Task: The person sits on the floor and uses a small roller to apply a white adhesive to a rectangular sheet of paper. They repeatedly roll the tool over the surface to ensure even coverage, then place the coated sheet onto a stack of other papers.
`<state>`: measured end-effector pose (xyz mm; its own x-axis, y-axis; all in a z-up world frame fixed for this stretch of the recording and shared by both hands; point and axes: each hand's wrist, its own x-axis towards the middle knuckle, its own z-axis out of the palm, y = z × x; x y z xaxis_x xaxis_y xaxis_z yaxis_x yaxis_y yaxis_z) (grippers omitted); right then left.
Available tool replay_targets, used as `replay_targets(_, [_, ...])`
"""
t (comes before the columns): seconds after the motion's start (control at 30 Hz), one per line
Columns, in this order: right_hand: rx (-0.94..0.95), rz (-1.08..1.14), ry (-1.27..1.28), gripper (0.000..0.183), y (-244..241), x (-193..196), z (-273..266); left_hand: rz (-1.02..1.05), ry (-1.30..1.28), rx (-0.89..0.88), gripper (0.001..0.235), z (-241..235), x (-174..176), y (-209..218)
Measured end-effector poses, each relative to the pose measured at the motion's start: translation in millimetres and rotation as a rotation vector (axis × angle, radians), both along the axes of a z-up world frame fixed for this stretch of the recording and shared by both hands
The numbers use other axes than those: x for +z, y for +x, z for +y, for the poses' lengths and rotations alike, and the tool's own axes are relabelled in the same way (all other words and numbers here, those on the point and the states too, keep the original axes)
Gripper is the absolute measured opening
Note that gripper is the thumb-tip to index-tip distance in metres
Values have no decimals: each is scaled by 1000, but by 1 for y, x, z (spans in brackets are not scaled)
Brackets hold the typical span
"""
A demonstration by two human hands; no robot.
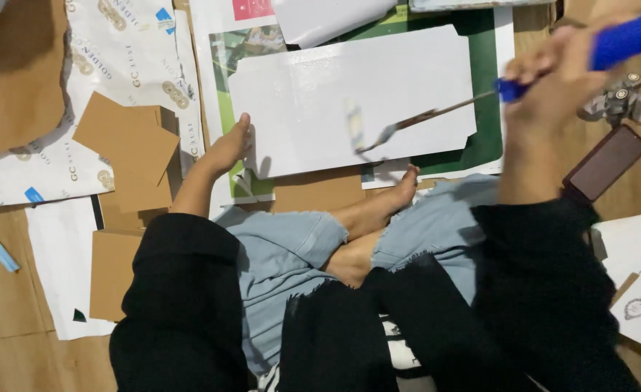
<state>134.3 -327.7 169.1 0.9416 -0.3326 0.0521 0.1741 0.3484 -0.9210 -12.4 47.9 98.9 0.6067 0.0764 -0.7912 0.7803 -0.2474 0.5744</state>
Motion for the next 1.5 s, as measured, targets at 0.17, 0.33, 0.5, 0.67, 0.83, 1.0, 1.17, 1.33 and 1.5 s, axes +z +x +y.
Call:
replay_targets(0.17, [247,-176,175,20,-56,-14,109,-147,-72,168,104,2,-4,-12])
replay_targets(0.33, [285,-210,20,21,-49,-11,75,48,37,237,111,6,25,-15])
replay_targets(0.5, [27,-148,-95,19,-51,-3,56,-95,-46,332,114,11,29,-10])
replay_targets(0.67, [176,-250,162,32,-83,-36,113,-282,-88,414,103,-4,46,-6])
replay_targets(0.83, [177,-223,154,26,-101,12,174,-295,44,344,111,8,55,-16])
replay_targets(1.0, [231,-292,127,28,-94,7,168,-370,-1,599,114,37,61,-22])
replay_targets(1.17, [189,-231,208,29,-105,2,195,-524,-103,945,100,42,45,-7])
replay_targets(1.33, [201,-197,271,29,-94,-4,180,-511,-224,946,98,41,46,-12])
replay_targets(1.5, [82,-187,161,20,-75,9,187,-541,-196,981,98,47,48,-11])
